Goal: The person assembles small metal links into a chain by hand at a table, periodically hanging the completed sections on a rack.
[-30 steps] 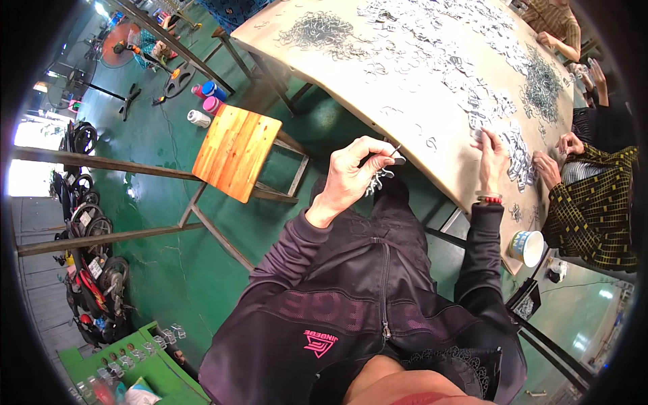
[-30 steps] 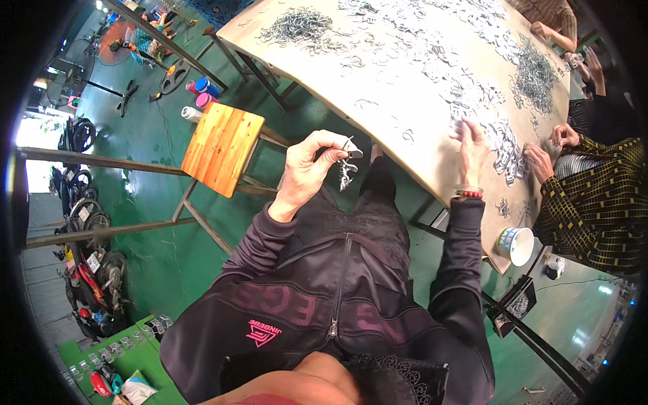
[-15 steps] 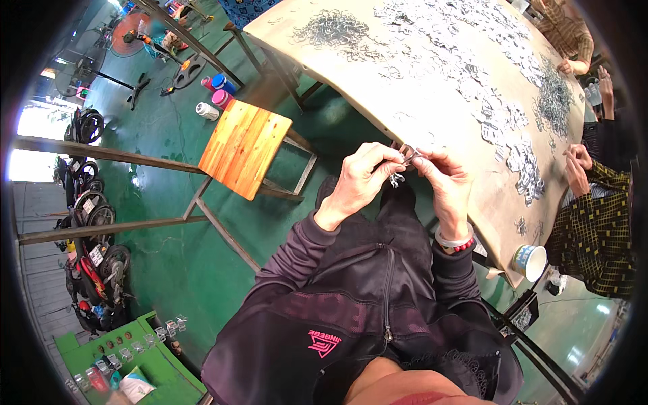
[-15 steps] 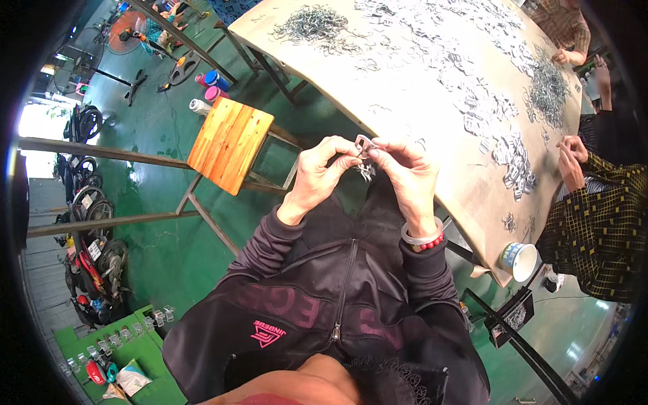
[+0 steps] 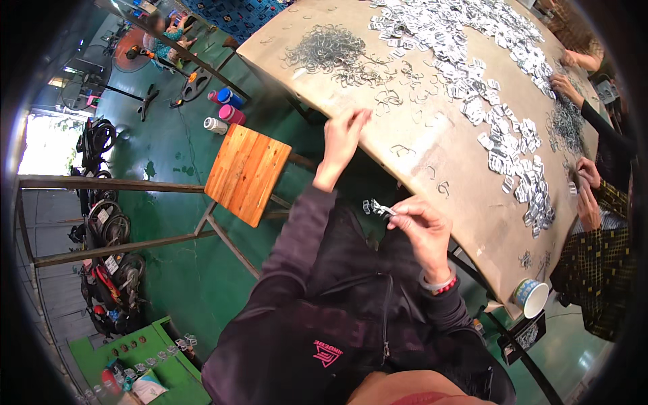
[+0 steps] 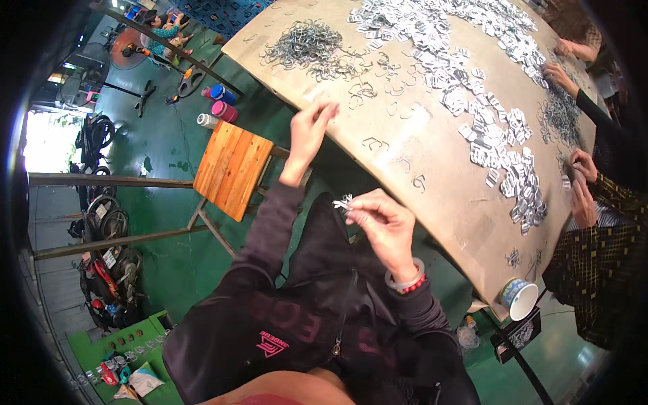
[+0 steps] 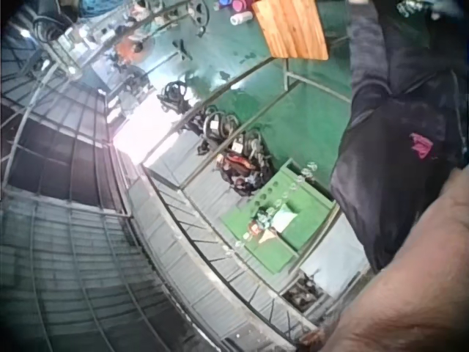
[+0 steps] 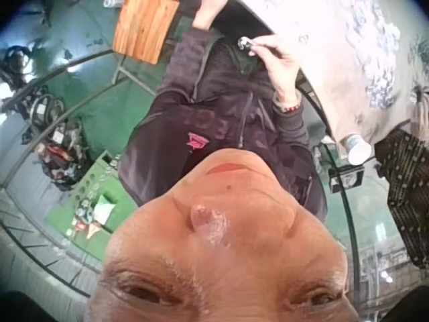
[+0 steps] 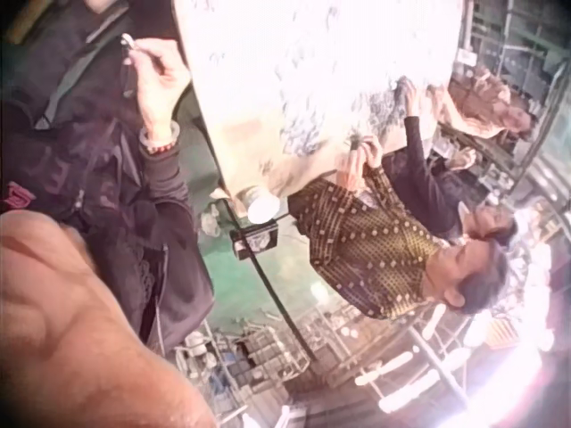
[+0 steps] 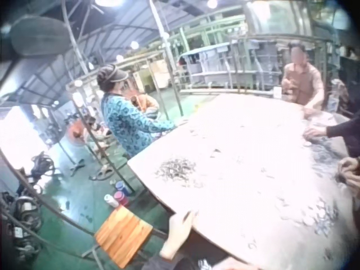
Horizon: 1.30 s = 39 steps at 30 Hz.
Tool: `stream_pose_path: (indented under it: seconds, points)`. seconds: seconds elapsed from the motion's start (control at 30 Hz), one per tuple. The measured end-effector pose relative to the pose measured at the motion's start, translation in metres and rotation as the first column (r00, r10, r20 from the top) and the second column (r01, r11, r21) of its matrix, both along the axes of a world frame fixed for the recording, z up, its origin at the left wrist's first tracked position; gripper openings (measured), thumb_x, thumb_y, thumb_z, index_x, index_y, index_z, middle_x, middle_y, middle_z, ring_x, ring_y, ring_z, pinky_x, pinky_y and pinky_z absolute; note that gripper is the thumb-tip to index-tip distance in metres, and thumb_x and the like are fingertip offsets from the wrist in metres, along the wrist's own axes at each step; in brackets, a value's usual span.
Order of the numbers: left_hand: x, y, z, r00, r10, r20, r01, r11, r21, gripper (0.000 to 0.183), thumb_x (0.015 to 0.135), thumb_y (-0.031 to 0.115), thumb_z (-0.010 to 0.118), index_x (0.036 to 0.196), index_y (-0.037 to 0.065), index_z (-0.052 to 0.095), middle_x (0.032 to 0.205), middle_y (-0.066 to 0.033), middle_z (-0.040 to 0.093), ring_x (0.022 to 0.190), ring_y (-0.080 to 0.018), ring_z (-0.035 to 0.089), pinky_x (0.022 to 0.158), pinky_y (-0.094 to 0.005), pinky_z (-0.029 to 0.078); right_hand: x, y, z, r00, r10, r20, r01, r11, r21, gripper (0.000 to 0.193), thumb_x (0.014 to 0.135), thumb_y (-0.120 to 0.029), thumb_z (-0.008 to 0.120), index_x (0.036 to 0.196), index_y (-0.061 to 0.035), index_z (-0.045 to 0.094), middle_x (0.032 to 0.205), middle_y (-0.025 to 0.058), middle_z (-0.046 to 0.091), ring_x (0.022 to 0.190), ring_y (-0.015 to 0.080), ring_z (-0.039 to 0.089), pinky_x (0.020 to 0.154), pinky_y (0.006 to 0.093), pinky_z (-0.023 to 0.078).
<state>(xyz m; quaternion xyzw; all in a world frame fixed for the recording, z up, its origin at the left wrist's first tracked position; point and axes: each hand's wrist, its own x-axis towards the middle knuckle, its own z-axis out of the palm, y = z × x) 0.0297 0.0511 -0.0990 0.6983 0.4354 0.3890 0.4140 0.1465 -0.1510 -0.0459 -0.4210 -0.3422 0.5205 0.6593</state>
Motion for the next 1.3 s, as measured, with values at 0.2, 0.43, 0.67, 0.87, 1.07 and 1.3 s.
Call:
stream_pose_path:
  seconds: [0.2,0.43,0.67,0.87,1.07,1.3]
  points:
    - [0.067,0.116,-0.033,0.810,0.198,-0.552,0.246,0.739,0.627,0.010,0.080,0.016,0.061,0.085,0.009,0.067,0.083,-0.0085,0.060,0.086,-0.0275,0.055,0.078,-0.0383,0.045,-0.003,-0.009,0.001,0.995,0.042,0.093,-0.048,0.997,0.063,0.015,0.077,0.014,0.060,0.086,0.0045,0.065,0.084,0.0108,0.061,0.072,0.0135,0.061,0.061,0.0216,0.051]
    - [0.055,0.114,-0.002,0.962,0.047,-0.271,0.016,0.974,0.224,0.009,0.087,0.012,0.052,0.089,0.005,0.058,0.085,-0.0115,0.062,0.076,-0.0268,0.060,0.072,-0.0340,0.048,0.005,-0.022,0.005,0.998,-0.023,0.063,0.020,0.999,0.046,0.014,0.076,0.014,0.061,0.087,0.0059,0.064,0.086,0.0121,0.061,0.072,0.0148,0.060,0.063,0.0235,0.051]
    - [0.018,0.030,0.023,0.953,-0.252,0.168,0.263,0.963,-0.051,0.031,0.088,0.009,0.056,0.116,-0.004,0.054,0.083,-0.0059,0.060,0.075,-0.0108,0.058,0.070,-0.0237,0.049,0.001,-0.027,0.014,0.991,-0.110,0.081,0.108,0.994,0.020,0.015,0.079,0.009,0.062,0.093,0.0043,0.064,0.085,0.0086,0.063,0.070,0.0119,0.061,0.065,0.0226,0.052]
    - [-0.009,-0.064,0.055,0.832,-0.271,0.483,0.396,0.901,-0.177,0.037,0.086,0.009,0.061,0.120,-0.005,0.053,0.090,-0.0068,0.063,0.080,-0.0122,0.060,0.077,-0.0260,0.049,-0.007,-0.031,0.009,0.983,-0.161,0.090,0.161,0.987,0.013,0.022,0.079,0.006,0.065,0.101,0.0046,0.064,0.084,0.0081,0.066,0.069,0.0106,0.061,0.065,0.0210,0.051]
    - [-0.036,-0.112,0.068,0.787,-0.179,0.591,0.399,0.878,-0.265,0.021,0.083,0.010,0.066,0.098,-0.003,0.062,0.086,-0.0073,0.065,0.077,-0.0118,0.061,0.074,-0.0254,0.050,-0.017,-0.035,0.003,0.980,-0.171,0.102,0.169,0.985,0.023,0.018,0.079,0.005,0.065,0.097,0.0029,0.065,0.084,0.0084,0.066,0.068,0.0115,0.061,0.063,0.0210,0.051]
    - [-0.023,-0.115,0.052,0.869,-0.285,0.405,0.415,0.866,-0.280,0.016,0.087,0.016,0.062,0.094,0.001,0.062,0.085,-0.0052,0.065,0.077,-0.0107,0.060,0.071,-0.0242,0.049,-0.020,-0.047,-0.002,0.989,-0.114,0.094,0.111,0.993,0.034,0.016,0.080,0.004,0.064,0.095,0.0020,0.066,0.082,0.0064,0.065,0.069,0.0100,0.061,0.063,0.0202,0.050]
